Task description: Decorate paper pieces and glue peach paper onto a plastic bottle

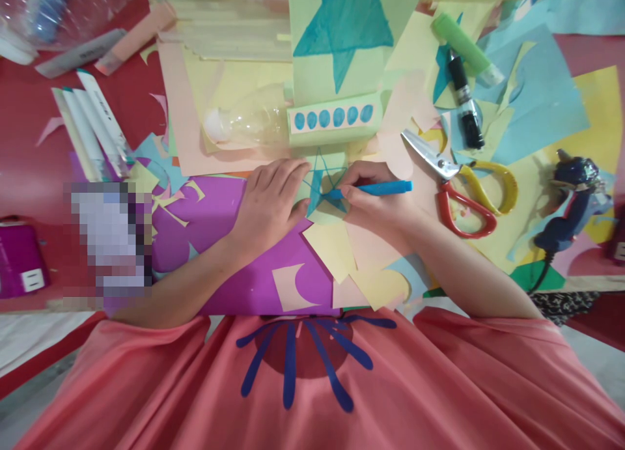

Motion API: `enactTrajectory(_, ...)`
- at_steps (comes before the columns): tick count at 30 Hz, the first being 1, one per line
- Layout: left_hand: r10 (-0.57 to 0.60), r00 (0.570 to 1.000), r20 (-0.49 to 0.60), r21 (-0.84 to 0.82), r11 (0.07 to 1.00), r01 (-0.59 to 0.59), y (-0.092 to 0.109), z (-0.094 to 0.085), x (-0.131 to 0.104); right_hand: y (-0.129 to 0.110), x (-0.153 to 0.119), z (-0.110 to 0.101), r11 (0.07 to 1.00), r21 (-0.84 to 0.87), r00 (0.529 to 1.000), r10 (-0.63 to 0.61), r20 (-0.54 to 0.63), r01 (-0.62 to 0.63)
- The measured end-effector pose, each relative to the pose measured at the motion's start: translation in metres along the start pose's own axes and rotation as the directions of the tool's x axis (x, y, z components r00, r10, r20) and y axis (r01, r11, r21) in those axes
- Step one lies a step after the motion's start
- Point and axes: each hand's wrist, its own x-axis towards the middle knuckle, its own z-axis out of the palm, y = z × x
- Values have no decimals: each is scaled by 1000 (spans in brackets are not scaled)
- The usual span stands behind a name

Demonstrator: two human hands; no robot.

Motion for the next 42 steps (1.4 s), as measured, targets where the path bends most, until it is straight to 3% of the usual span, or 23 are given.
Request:
enactTrajectory(10,-27,1000,14,-14,1000,27,2,-1,0,-1,2,0,999,39,999,5,-42,-3)
enactTrajectory(22,-16,1000,9,0,1000,16,2,-1,0,0,3,-3,1000,1,1000,-2,10,2)
enactTrajectory(29,-12,1000,0,22,1000,12,1,0,1,-3,0,1,997,33,973,-63,-224,72)
enactTrajectory(35,-11,1000,4,8,1000,11,2,-1,0,3,2,3,990,71,972,-105,-209,122)
enactTrajectory(42,-19,1000,16,-12,1000,19,1,-1,0,2,0,6,996,72,977,-45,-207,61)
